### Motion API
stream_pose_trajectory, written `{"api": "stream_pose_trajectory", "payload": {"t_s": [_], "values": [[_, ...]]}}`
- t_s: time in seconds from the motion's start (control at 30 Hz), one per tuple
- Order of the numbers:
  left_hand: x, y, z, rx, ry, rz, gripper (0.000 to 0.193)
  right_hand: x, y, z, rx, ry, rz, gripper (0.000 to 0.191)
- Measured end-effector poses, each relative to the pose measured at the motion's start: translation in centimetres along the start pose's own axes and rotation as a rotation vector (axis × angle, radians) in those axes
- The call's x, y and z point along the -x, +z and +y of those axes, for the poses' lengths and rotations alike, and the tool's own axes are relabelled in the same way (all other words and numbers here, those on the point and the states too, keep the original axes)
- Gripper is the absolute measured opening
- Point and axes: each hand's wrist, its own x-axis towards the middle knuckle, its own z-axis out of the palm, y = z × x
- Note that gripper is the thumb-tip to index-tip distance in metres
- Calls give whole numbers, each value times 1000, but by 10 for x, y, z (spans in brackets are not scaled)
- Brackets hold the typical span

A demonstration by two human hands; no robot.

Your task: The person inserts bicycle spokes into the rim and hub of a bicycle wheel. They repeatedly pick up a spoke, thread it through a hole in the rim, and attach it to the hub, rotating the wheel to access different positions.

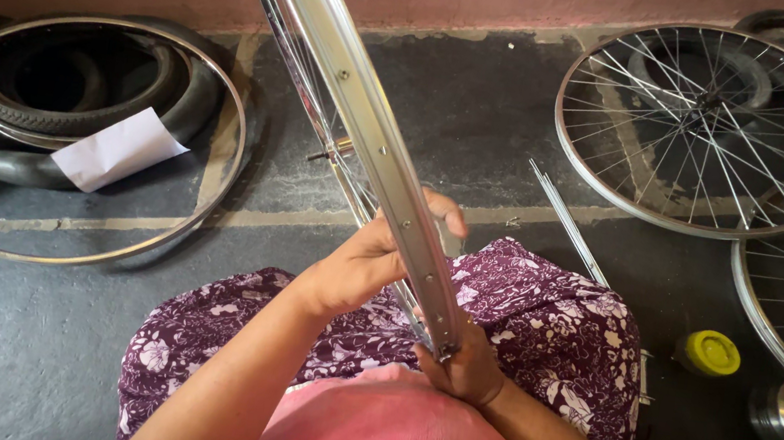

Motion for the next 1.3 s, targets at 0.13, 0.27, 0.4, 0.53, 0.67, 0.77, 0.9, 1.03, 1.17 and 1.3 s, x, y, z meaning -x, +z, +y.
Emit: {"api": "stream_pose_trajectory", "payload": {"t_s": [0.13, 0.27, 0.4, 0.53, 0.67, 0.77, 0.9, 1.03, 1.17, 1.3], "values": [[-3, 2, -1, 226, -86, 11, 39, 0, 1, 1, -51, 31, 19, 49], [3, -1, -11, 314, -88, 57, 25, 2, 0, 2, 86, -12, -5, 46], [8, -5, -24, 293, -116, 88, 21, 4, 0, 4, 84, -16, -5, 43], [7, -4, -28, 268, -132, 86, 22, 6, 2, 7, 45, -24, 2, 45], [2, -3, -17, -188, 80, 22, 25, 11, 2, 12, 37, -1, 5, 48], [-3, 2, -1, -46, -32, 35, 29, 11, 5, 12, -10, 98, -54, 52], [-15, 15, 16, -253, 44, 243, 26, -6, 11, 4, -240, 318, 30, 58], [-11, 25, 37, -42, -208, 642, 51, -43, 16, -9, -22, 145, -98, 76], [8, 9, 63, -343, 25, 877, 41, -69, 35, -11, 211, -407, -112, 82], [24, -22, 83, -547, -70, 944, 50, -59, 44, 18, 331, -481, -173, 62]]}}
